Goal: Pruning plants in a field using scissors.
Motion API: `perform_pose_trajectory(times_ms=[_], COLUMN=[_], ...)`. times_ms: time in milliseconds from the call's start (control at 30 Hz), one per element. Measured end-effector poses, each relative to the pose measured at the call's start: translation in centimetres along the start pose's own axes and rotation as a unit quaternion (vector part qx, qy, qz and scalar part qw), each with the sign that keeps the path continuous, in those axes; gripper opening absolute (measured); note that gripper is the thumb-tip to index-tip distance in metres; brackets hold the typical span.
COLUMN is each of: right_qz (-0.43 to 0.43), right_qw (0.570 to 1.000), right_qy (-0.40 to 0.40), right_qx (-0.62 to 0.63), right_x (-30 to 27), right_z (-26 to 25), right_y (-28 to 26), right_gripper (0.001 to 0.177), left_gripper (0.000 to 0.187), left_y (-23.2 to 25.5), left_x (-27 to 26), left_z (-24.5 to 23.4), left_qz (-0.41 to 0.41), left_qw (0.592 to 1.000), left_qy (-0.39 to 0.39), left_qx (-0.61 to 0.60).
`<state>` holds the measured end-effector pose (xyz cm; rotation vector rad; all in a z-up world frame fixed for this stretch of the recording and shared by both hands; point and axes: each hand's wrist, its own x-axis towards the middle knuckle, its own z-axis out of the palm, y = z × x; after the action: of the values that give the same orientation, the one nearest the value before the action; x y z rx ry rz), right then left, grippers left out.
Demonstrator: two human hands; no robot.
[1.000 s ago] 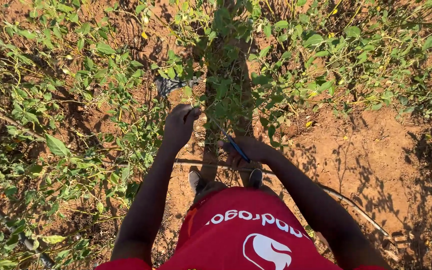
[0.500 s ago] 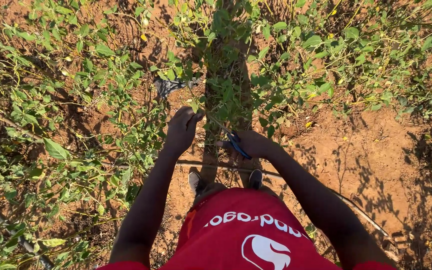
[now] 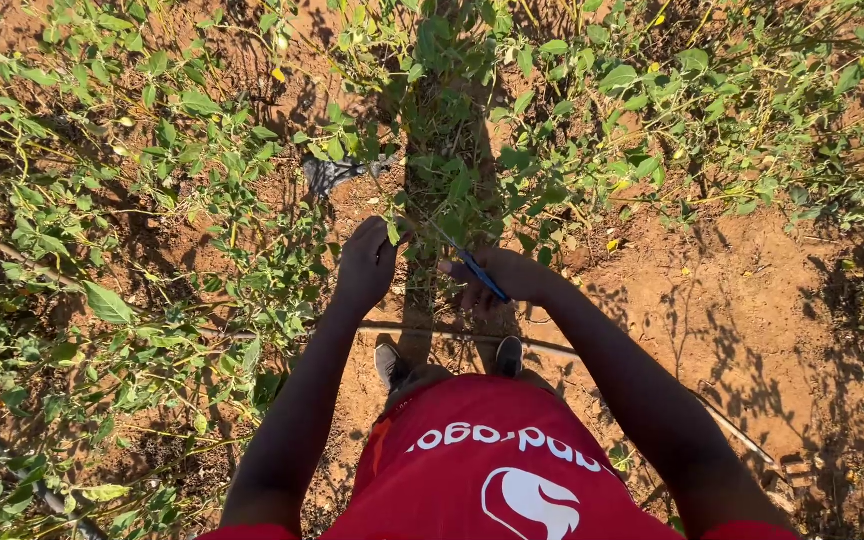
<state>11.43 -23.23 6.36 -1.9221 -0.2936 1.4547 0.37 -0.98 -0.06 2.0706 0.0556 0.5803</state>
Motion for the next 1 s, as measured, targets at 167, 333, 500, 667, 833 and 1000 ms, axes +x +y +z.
perform_pose_trajectory(times_ms=[167, 333, 500, 667, 833, 1000], right_qz=[0.027, 0.017, 0.054, 0.027, 0.033, -0.025], right_qw=[0.991, 0.990, 0.974, 0.980, 0.987, 0.998], right_qy=[0.002, -0.003, -0.005, 0.003, 0.005, 0.032], right_qx=[-0.132, -0.139, -0.220, -0.196, -0.156, 0.040], right_x=[0.4, 0.5, 1.1, 1.3, 2.1, 1.6], right_z=[-0.4, -1.3, -2.5, -2.9, -2.2, -0.9], right_y=[1.2, 1.1, 0.4, 0.9, 2.7, 4.0], right_gripper=[0.077, 0.078, 0.077, 0.073, 0.079, 0.068], left_gripper=[0.002, 0.003, 0.007, 0.007, 0.012, 0.018], left_y=[0.6, -0.1, -0.5, -0.3, -0.9, -1.2], left_x=[0.4, 0.0, 0.1, 0.0, -0.2, -0.1], left_z=[-0.3, -0.5, -0.3, -0.3, 0.0, 0.2], left_qz=[0.018, 0.006, 0.021, 0.016, 0.060, -0.054], left_qw=[1.000, 1.000, 0.997, 0.998, 0.996, 0.997], left_qy=[0.000, -0.022, -0.027, -0.026, 0.014, -0.021], left_qx=[-0.009, 0.008, 0.065, 0.063, 0.069, 0.055])
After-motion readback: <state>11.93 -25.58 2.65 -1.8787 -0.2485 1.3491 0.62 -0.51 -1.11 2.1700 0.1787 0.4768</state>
